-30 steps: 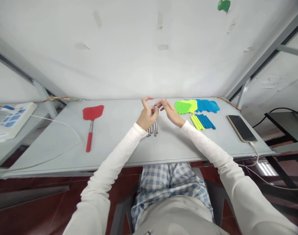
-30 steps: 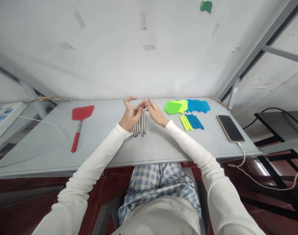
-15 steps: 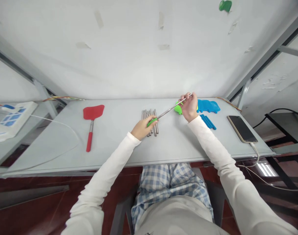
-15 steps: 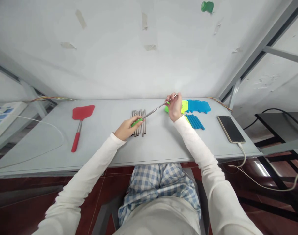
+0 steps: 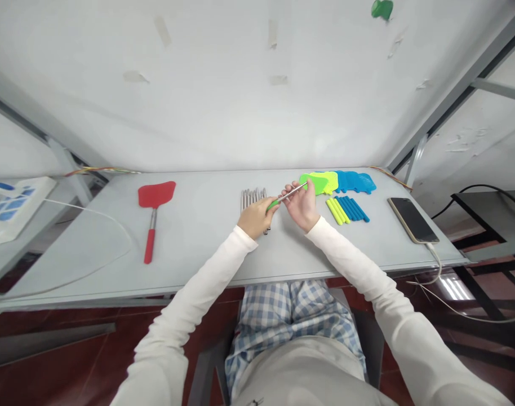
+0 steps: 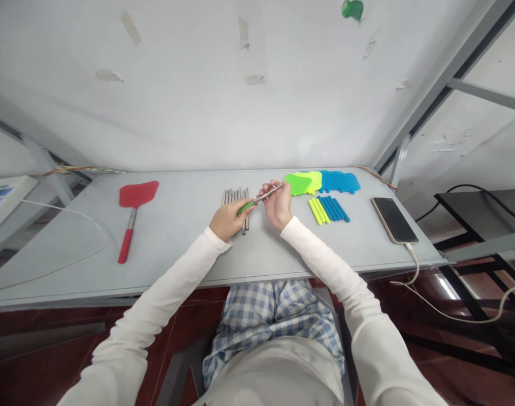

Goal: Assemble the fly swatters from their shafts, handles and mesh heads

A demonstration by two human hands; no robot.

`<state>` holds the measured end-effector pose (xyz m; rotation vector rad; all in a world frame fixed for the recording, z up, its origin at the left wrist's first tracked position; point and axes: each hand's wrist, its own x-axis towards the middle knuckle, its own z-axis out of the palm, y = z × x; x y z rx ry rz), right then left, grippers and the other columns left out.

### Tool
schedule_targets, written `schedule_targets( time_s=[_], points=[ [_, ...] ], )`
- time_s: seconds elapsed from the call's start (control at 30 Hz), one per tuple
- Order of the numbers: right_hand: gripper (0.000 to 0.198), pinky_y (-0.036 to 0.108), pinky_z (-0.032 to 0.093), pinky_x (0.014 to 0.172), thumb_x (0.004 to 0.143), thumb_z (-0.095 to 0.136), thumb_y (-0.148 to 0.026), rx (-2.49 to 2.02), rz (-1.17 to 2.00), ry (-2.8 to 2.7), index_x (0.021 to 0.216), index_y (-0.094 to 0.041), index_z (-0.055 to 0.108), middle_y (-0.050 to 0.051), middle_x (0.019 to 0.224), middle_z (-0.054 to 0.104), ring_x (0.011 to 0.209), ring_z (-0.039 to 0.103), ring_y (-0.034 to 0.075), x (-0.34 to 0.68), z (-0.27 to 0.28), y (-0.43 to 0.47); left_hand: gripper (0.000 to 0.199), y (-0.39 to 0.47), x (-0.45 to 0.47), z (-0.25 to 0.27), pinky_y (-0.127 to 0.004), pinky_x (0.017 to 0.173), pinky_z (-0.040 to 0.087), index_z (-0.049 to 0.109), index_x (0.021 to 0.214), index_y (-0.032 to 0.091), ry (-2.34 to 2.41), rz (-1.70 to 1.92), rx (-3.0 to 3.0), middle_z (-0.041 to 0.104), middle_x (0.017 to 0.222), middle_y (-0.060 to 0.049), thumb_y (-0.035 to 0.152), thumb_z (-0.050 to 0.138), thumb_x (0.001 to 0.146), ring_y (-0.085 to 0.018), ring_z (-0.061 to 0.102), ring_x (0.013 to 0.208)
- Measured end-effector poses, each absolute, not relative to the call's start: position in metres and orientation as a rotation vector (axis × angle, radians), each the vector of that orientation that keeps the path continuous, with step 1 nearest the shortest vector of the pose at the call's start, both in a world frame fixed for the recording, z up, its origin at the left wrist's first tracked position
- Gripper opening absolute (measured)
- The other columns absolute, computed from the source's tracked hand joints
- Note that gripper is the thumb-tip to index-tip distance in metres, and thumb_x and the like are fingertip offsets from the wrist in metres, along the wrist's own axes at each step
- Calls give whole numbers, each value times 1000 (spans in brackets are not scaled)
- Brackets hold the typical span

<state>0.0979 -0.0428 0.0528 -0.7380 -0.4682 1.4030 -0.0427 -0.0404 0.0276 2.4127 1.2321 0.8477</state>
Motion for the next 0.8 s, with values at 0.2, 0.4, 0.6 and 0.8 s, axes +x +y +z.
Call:
schedule_targets(
  time_s=[0.2,0.4,0.6,0.8],
  points=[
    [51,23,38,44,89,34,-66,-742,1402,-274,63,-23,22,-8,48,21,42,26,9,97,65,-44,30,-47,-26,23,-29,63,43,58,93,15,1538,616,2520,68,87,-15,39,40,96,-24,66,78],
    [59,22,10,32,87,41,-67,-801,1339,-377,64,-23,10,-11,45,6,39,3,7,96,66,-47,30,-65,-15,30,-25,49,32,42,78,22,1196,615,2162,47,58,1,47,37,95,-15,50,50],
    [58,20,11,30,87,45,-66,-717,1387,-445,63,-24,12,-11,45,8,35,7,5,140,82,-19,46,-75,-45,42,-17,34,5,29,71,24,693,309,1217,15,52,11,66,44,84,-4,8,38],
    [51,18,15,30,85,41,-71,-1047,1467,-506,67,-25,28,-12,46,17,36,14,6,153,63,25,25,-80,-65,39,-18,35,13,44,90,22,705,597,1032,33,57,7,46,44,84,-6,19,40]
  ],
)
